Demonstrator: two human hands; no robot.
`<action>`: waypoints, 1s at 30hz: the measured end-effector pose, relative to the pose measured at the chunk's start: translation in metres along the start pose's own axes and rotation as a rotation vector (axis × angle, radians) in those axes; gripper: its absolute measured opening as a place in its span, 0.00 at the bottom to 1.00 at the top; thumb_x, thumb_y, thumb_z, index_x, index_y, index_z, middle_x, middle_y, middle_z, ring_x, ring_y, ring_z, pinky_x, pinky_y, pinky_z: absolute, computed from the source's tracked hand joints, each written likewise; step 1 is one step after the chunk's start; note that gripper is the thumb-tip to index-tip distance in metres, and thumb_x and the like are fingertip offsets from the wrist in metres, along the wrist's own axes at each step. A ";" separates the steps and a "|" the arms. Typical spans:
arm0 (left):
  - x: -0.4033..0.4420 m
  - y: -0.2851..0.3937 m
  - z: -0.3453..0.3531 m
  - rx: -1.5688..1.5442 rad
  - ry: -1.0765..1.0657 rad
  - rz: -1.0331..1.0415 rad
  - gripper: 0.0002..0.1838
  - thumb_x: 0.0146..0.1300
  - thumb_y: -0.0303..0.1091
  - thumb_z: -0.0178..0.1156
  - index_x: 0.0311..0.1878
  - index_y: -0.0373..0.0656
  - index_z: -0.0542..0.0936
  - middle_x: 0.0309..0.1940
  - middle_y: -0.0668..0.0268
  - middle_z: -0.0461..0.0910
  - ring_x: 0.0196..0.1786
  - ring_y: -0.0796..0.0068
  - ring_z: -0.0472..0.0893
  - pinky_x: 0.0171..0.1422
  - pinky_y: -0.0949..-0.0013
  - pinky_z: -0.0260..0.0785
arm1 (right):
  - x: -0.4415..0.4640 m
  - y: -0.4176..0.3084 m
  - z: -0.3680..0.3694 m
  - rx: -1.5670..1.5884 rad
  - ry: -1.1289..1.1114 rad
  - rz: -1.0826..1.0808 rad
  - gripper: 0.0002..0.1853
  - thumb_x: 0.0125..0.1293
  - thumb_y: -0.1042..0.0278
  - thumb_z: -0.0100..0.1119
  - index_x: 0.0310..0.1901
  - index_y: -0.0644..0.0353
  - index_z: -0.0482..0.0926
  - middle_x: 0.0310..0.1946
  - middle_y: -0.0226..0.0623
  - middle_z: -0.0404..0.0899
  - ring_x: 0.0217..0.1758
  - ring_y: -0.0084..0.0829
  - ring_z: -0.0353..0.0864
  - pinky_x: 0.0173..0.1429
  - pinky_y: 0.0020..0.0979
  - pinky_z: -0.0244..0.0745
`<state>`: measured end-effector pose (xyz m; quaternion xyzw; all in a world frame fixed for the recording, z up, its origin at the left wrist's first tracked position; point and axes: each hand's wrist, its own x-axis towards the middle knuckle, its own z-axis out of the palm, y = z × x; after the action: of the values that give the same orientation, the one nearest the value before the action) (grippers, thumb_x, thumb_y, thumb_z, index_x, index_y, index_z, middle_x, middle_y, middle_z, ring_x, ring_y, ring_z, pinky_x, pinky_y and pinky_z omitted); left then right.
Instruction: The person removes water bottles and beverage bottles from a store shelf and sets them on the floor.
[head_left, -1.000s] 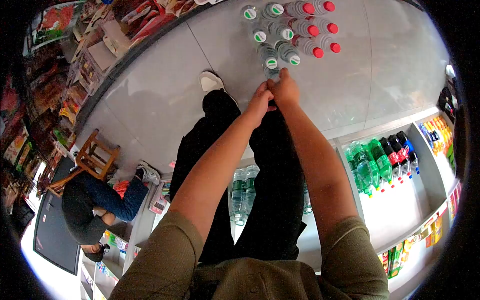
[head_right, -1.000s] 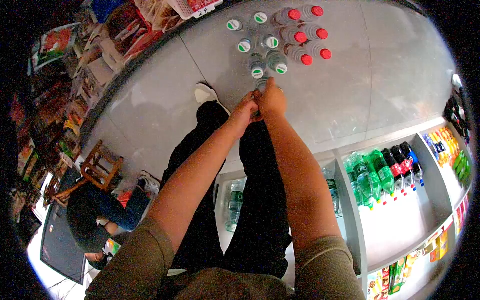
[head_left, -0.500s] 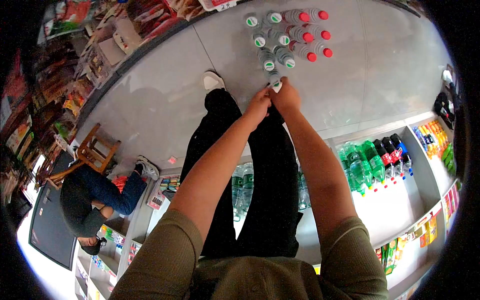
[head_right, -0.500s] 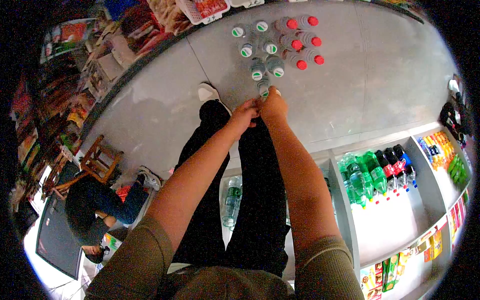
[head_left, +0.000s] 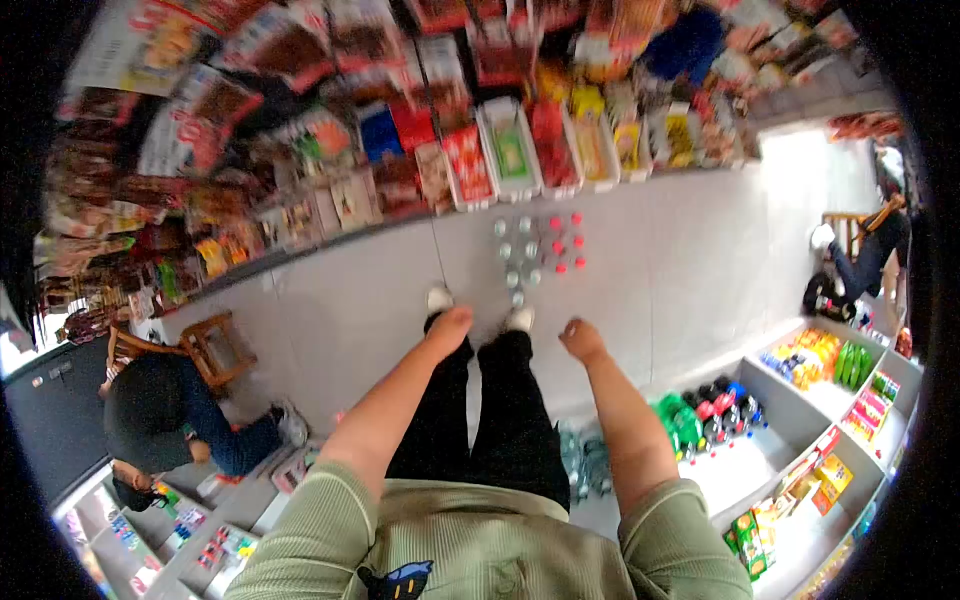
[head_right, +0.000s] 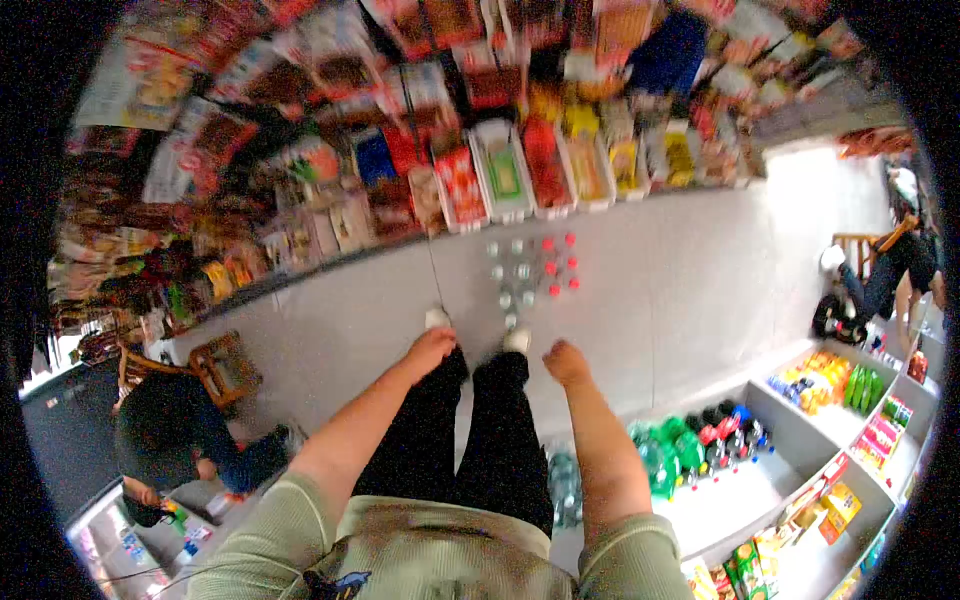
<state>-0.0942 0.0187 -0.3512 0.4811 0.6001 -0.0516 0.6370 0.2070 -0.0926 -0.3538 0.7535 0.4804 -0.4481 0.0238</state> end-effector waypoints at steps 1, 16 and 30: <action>-0.030 0.026 -0.011 -0.089 0.002 0.032 0.15 0.61 0.35 0.51 0.49 0.39 0.74 0.39 0.63 0.78 0.43 0.70 0.76 0.50 0.67 0.67 | -0.010 -0.001 -0.009 0.058 0.041 0.021 0.16 0.55 0.56 0.54 0.32 0.62 0.77 0.35 0.50 0.78 0.42 0.49 0.77 0.49 0.44 0.72; -0.185 0.175 -0.063 -0.346 0.233 0.508 0.15 0.61 0.30 0.51 0.50 0.38 0.73 0.40 0.63 0.78 0.43 0.74 0.76 0.48 0.72 0.68 | -0.064 -0.089 -0.161 0.536 0.003 -0.270 0.09 0.55 0.66 0.55 0.36 0.59 0.76 0.26 0.32 0.78 0.24 0.24 0.77 0.26 0.27 0.71; -0.293 0.297 -0.168 -0.390 0.543 1.131 0.13 0.61 0.23 0.49 0.49 0.37 0.73 0.45 0.67 0.75 0.49 0.76 0.73 0.58 0.72 0.63 | -0.133 -0.224 -0.315 0.692 0.158 -0.703 0.11 0.61 0.67 0.59 0.41 0.64 0.75 0.33 0.32 0.79 0.33 0.21 0.78 0.40 0.24 0.74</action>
<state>-0.1035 0.1399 0.0816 0.5941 0.3922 0.5243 0.4673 0.2273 0.0806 0.0156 0.5411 0.5288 -0.5039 -0.4168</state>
